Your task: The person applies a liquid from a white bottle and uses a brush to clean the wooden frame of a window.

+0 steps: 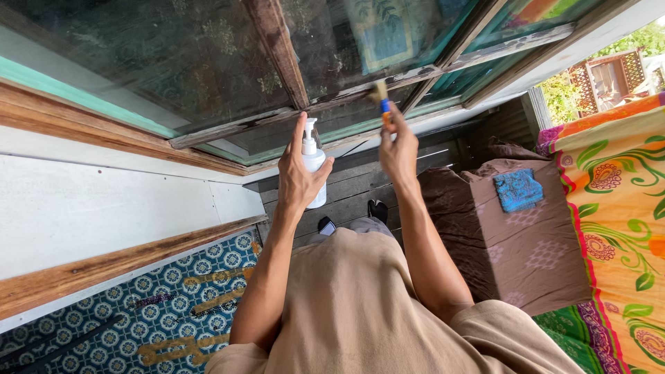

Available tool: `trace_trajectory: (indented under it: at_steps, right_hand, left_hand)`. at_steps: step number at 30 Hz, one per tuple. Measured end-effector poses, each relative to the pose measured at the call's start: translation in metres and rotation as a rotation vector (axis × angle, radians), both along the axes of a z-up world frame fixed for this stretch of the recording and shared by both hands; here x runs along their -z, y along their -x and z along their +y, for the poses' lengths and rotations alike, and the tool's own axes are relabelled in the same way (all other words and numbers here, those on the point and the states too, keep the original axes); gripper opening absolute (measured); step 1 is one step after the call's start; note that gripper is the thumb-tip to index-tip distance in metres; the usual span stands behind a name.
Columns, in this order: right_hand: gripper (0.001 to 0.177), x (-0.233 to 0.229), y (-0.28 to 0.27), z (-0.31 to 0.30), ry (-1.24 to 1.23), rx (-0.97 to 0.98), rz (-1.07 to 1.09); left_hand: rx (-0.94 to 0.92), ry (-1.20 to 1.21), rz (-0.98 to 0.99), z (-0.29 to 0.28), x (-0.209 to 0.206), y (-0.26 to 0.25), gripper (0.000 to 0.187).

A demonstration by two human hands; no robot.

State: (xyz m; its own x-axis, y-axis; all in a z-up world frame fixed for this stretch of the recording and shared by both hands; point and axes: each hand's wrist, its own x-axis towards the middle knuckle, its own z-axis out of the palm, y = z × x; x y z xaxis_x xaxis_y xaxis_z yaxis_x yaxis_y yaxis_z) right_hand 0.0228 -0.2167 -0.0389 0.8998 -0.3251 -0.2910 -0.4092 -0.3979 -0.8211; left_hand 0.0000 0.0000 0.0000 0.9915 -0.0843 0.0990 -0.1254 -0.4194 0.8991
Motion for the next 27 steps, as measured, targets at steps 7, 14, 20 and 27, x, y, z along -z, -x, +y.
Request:
trace_trajectory:
  at_steps: [7,14,20,27]
  right_hand:
    - [0.056,0.048,0.009,0.062,0.086,-0.183,-0.377]
    - [0.052,0.033,0.009,0.040,0.001,-0.114,-0.246]
    - [0.049,0.051,-0.015,-0.048,0.108,0.203,-0.360]
    - [0.055,0.075,-0.005,0.034,0.228,-0.102,-0.562]
  left_hand:
    - [0.021,-0.019,-0.080,0.019,0.009,0.007,0.100]
    - [0.019,-0.038,-0.045,0.036,0.013,0.017,0.101]
    - [0.025,-0.024,-0.111,0.041,0.019,0.018,0.101]
    - [-0.067,-0.049,-0.102,0.038,0.017,0.016,0.100]
